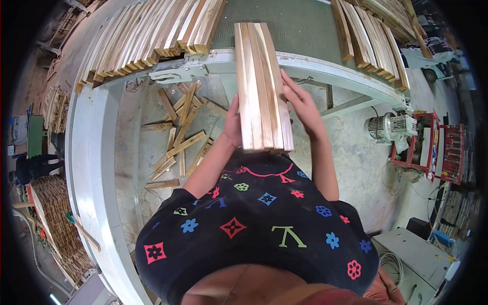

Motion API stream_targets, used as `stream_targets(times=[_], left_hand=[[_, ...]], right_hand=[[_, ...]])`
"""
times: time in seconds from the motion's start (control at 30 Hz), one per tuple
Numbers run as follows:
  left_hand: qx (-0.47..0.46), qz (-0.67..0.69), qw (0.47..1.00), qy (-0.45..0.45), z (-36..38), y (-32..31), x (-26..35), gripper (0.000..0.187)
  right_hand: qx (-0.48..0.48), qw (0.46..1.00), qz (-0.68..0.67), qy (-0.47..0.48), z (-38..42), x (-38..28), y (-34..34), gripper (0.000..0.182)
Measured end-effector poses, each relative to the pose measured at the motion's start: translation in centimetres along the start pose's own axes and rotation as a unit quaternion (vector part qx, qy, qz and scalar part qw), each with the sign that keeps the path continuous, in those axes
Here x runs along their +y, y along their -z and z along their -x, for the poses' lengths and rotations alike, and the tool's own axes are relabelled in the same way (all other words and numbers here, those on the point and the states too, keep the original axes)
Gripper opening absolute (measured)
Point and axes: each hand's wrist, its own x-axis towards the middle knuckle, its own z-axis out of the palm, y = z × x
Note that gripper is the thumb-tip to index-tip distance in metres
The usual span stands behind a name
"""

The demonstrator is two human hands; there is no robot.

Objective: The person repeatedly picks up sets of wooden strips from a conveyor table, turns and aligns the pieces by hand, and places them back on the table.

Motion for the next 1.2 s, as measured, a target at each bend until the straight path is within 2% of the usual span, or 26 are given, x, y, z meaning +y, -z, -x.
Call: stream_targets(times=[0.03,0.07,0.1,0.17,0.2,0.27,0.37,0.47,0.57,0.8,0.87,0.9,1.0,1.1,1.2], left_hand=[[0.043,-0.041,0.996,-0.06,0.0,-1.9,0.7,0.089],[0.021,-0.023,0.997,-0.065,-0.3,-2.6,1.6,0.087],[0.043,-0.025,0.996,-0.079,-0.7,-2.8,2.3,0.084],[0.043,-0.032,0.992,-0.115,-1.1,-4.0,4.7,0.076],[-0.021,0.013,0.992,-0.121,-1.3,-3.7,5.2,0.073],[-0.08,0.047,0.986,-0.137,-1.6,-3.6,5.6,0.071],[-0.071,0.013,0.984,-0.164,-1.7,-3.5,5.7,0.069],[-0.008,-0.008,0.986,-0.164,-1.7,-4.0,5.8,0.068],[0.006,-0.012,0.985,-0.169,-1.8,-3.9,6.0,0.068],[-0.004,-0.02,0.987,-0.162,-1.6,-4.4,6.3,0.069],[-0.03,-0.008,0.988,-0.149,-1.5,-4.1,6.5,0.07],[-0.012,-0.02,0.991,-0.134,-1.4,-3.8,6.4,0.072],[0.032,-0.026,0.995,-0.091,-1.1,-3.0,5.6,0.076],[0.063,-0.007,0.995,-0.075,-0.2,-1.4,2.2,0.08],[0.096,-0.007,0.993,-0.062,0.4,0.6,-0.4,0.084]], right_hand=[[-0.046,0.999,0.002,-0.002,1.5,-2.9,0.4,0.06],[-0.072,0.996,0.017,0.046,2.8,-4.6,0.6,0.06],[-0.097,0.99,0.032,0.096,4.1,-6.2,0.7,0.061],[-0.05,0.951,0.19,0.24,6.9,-10.3,-0.9,0.063],[-0.035,0.952,0.193,0.236,7.2,-10.8,-1.4,0.064],[-0.007,0.952,0.199,0.234,7.4,-11.2,-2.4,0.066],[0.013,0.954,0.202,0.223,7.3,-11.2,-2.8,0.063],[0.028,0.954,0.199,0.223,7.2,-11.1,-3.2,0.062],[0.04,0.951,0.204,0.229,7.1,-11.3,-3.5,0.062],[0.046,0.942,0.233,0.236,6.9,-11.5,-4.0,0.064],[0.044,0.945,0.207,0.249,6.7,-11.4,-3.9,0.058],[0.043,0.946,0.194,0.256,6.6,-11.2,-3.9,0.055],[0.071,0.989,0.009,0.13,5.5,-9.6,-3.0,0.045],[0.144,0.988,-0.016,0.05,1.0,-3.1,-1.8,0.043],[0.1,0.99,-0.032,-0.093,-0.6,-0.5,-2.3,0.047]])
